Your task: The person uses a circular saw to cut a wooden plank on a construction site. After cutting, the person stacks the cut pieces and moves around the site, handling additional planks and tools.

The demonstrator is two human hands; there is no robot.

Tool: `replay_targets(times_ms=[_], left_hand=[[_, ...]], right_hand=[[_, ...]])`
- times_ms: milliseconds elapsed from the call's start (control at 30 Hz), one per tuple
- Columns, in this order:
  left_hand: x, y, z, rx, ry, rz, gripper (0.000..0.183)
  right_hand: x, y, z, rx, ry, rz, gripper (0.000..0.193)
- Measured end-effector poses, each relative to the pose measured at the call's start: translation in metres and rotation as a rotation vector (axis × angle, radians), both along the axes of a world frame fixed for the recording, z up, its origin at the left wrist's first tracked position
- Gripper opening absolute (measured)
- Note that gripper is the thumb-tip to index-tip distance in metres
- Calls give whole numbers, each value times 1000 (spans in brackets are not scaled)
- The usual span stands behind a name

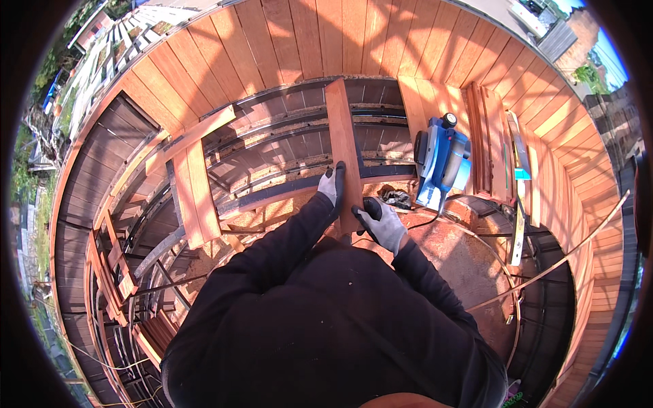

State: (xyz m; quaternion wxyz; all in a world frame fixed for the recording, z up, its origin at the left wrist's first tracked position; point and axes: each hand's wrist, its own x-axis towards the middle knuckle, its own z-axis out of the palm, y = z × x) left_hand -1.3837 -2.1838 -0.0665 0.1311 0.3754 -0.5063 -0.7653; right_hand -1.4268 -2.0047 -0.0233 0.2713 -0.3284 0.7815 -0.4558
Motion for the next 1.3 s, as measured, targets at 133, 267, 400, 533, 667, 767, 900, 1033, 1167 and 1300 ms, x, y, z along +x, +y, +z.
replay_targets(times_ms=[133,267,400,533,667,767,900,1033,1167,1300], left_hand=[[-13,-10,-33,-67,-108,-60,67],[-22,-21,-6,-24,-49,-104,67],[-36,-37,-1,128,-65,-116,63],[-31,-37,-7,78,-50,-233,58],[-37,-48,-37,17,-35,-259,59],[-48,-77,-46,169,-6,-173,61],[-44,-106,-14,245,-42,-164,69],[-52,-112,-67,78,-33,-190,79],[-62,-90,-59,236,48,-159,79],[-72,-99,-88,78,-3,-129,70]], right_hand=[[-8,19,42,-287,-249,-207,20],[-36,63,41,-450,139,-567,25],[-57,71,57,-429,375,-739,38],[-103,68,50,-195,526,-749,59],[-128,43,42,-175,492,-717,67],[-148,41,27,-154,556,-743,65],[-151,39,37,126,615,-809,64],[-164,42,37,84,501,-780,68],[-198,68,-11,-56,677,-769,46],[-222,62,-5,-84,563,-699,38]])
